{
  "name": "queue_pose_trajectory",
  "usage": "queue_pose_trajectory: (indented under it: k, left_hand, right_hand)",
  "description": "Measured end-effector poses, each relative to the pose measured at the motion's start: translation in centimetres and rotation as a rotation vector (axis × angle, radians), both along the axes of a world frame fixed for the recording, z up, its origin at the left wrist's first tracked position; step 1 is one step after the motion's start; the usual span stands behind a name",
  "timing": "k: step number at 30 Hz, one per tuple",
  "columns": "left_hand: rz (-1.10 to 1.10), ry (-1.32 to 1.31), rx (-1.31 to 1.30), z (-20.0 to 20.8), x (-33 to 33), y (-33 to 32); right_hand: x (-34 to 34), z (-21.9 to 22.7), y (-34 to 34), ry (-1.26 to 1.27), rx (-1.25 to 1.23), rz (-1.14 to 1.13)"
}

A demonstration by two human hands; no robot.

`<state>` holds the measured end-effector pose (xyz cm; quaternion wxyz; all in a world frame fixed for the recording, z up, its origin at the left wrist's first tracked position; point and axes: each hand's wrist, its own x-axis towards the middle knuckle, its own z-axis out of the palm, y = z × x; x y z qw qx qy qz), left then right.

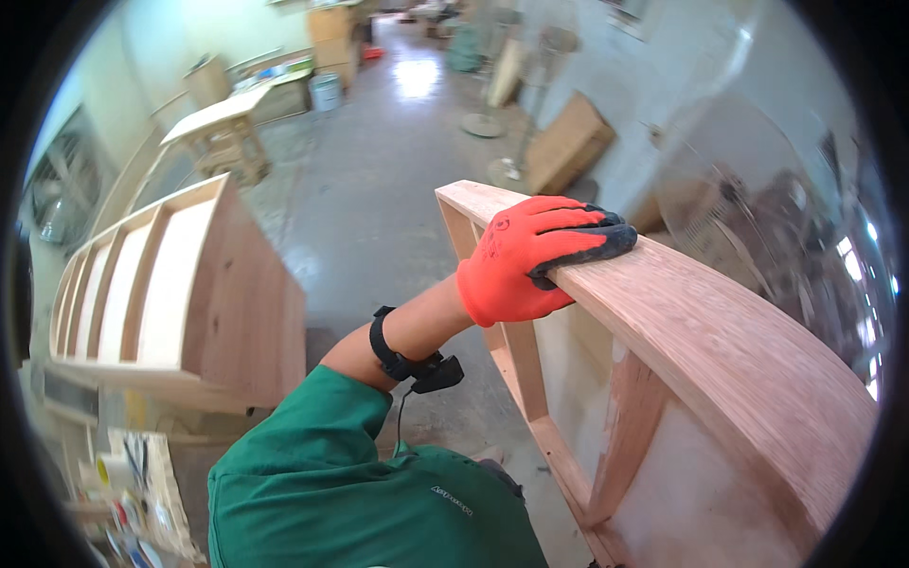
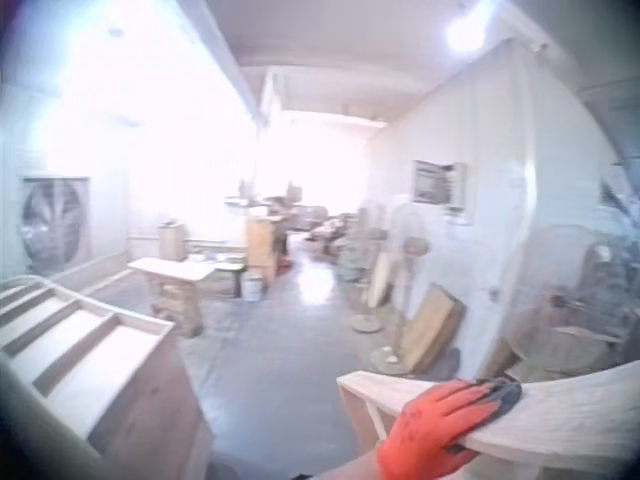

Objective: Sanding the surfaces and edges of large arched wooden frame components using sandpaper and a power orbital sander.

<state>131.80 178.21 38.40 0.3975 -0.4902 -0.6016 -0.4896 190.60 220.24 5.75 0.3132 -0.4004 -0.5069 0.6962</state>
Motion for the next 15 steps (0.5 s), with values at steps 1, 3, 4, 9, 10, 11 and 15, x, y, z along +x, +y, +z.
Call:
queue_pose_trajectory:
  k: [1, 3, 4, 9, 10, 11, 15]
  left_hand:
    - [0.060, -0.008, -0.006, -0.5, -1.2, -1.4]
    - [0.176, -0.043, -0.004, -0.5, -2.8, -3.9]
    - [0.244, -0.045, -0.012, -0.5, -3.5, -5.7]
    - [0.531, -0.116, -0.090, -0.5, -7.8, -10.2]
    - [0.555, -0.113, -0.093, -0.7, -9.5, -10.6]
    - [0.596, -0.121, -0.087, -0.9, -10.3, -11.5]
    - [0.763, -0.180, -0.086, -1.0, -12.9, -15.8]
  right_hand:
    - [-3.4, 0.1, 1.5, -0.028, 0.059, 0.044]
    - [-10.2, 0.3, 4.2, -0.049, 0.195, 0.120]
    - [-14.2, 0.3, 5.2, -0.045, 0.187, 0.188]
    - [-32.5, 2.3, 9.3, -0.173, -0.383, 0.252]
    - [-36.3, 2.7, 9.7, -0.174, -0.386, 0.276]
    - [-39.8, 3.1, 9.5, -0.165, -0.389, 0.316]
    - [-53.2, 6.6, 7.8, -0.153, -0.385, 0.473]
